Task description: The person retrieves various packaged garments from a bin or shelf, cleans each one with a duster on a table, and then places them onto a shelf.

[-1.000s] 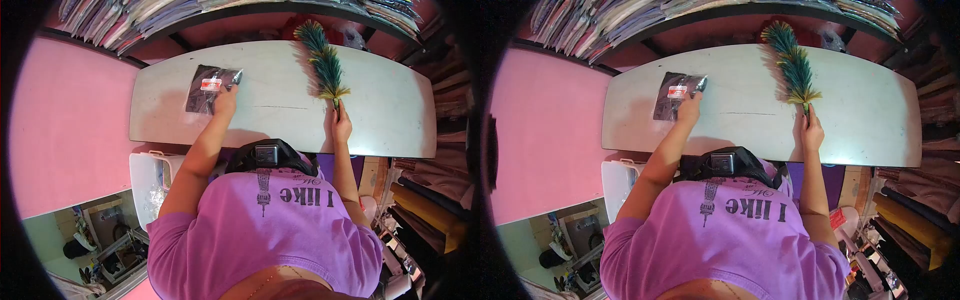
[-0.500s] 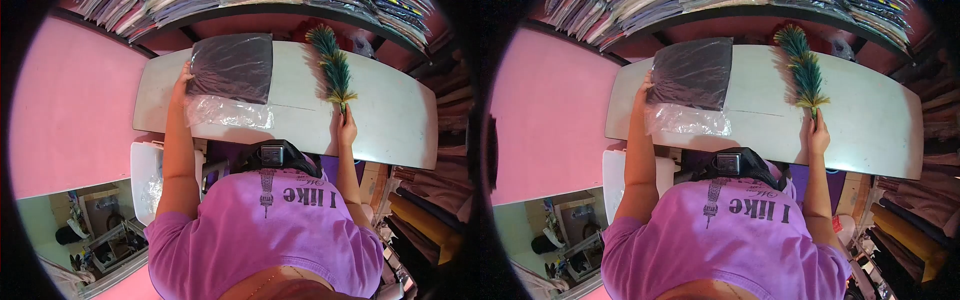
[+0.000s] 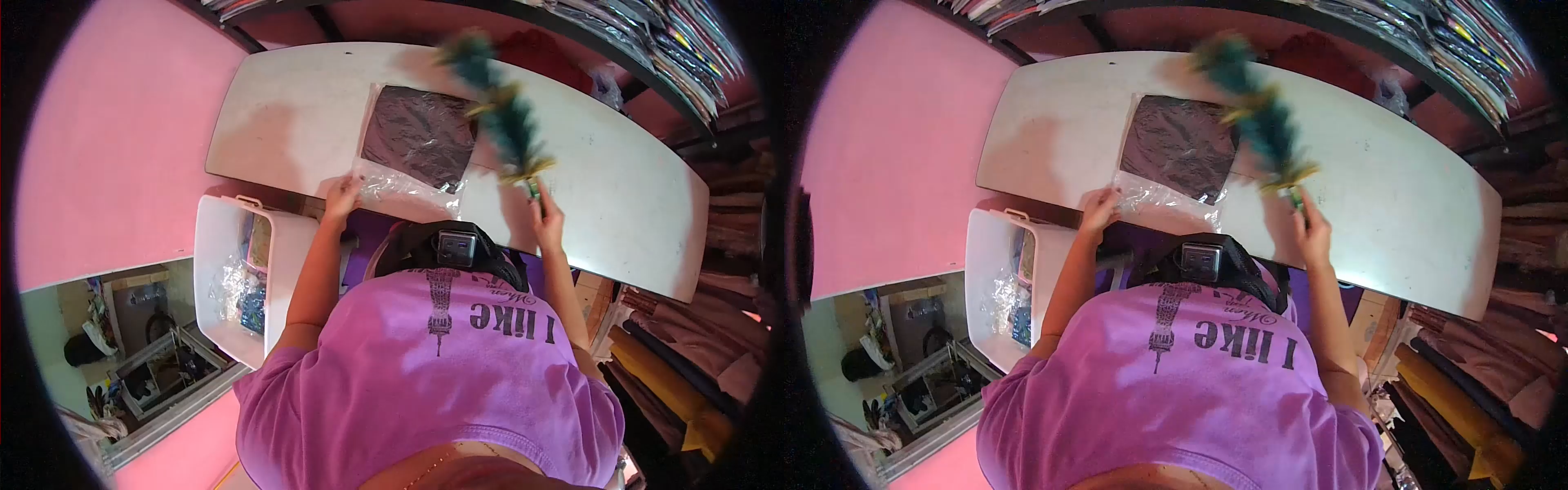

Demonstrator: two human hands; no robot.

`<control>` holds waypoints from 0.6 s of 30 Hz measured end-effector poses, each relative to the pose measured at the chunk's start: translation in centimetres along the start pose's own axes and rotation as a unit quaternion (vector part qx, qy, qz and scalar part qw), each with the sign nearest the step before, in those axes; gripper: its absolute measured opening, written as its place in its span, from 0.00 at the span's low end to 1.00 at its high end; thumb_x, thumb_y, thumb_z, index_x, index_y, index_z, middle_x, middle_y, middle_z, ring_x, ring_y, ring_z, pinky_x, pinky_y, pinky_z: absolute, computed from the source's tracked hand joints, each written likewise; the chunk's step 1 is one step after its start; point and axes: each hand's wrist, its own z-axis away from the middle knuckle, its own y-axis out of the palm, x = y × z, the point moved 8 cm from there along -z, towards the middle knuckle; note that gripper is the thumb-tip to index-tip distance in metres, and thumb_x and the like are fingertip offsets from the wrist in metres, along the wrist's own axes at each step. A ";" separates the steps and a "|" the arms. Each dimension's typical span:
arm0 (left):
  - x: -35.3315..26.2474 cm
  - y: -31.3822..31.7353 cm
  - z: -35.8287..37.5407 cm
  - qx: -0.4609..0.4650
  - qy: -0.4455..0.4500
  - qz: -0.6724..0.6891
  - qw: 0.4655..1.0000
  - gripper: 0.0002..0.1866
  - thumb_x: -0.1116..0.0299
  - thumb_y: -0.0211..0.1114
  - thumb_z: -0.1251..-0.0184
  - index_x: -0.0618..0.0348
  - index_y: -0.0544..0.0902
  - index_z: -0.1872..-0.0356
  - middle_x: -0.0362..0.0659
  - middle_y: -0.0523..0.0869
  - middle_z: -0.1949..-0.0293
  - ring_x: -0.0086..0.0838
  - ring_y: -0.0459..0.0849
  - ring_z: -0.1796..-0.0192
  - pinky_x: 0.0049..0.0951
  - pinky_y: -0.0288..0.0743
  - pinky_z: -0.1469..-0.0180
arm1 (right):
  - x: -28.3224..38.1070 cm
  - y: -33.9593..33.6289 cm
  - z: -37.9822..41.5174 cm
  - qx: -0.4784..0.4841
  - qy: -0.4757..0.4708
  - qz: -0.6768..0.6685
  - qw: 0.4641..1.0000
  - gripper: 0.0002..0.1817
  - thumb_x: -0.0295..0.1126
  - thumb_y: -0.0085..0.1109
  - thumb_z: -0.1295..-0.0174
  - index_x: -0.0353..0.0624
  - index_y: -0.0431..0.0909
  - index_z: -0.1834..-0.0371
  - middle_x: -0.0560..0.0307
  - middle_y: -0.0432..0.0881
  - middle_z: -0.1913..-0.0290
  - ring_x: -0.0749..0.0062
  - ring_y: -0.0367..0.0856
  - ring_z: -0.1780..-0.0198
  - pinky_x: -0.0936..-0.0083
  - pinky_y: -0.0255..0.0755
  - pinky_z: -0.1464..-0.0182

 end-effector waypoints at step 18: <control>2.6 -2.1 -1.8 -0.081 -0.006 0.172 0.982 0.10 0.66 0.65 0.41 0.56 0.80 0.60 0.36 0.83 0.66 0.20 0.82 0.67 0.17 0.70 0.67 | 7.5 11.4 -0.5 0.214 -0.122 0.202 0.948 0.25 0.34 0.54 0.42 0.58 0.68 0.39 0.49 0.79 0.68 0.52 0.79 0.71 0.60 0.75 0.68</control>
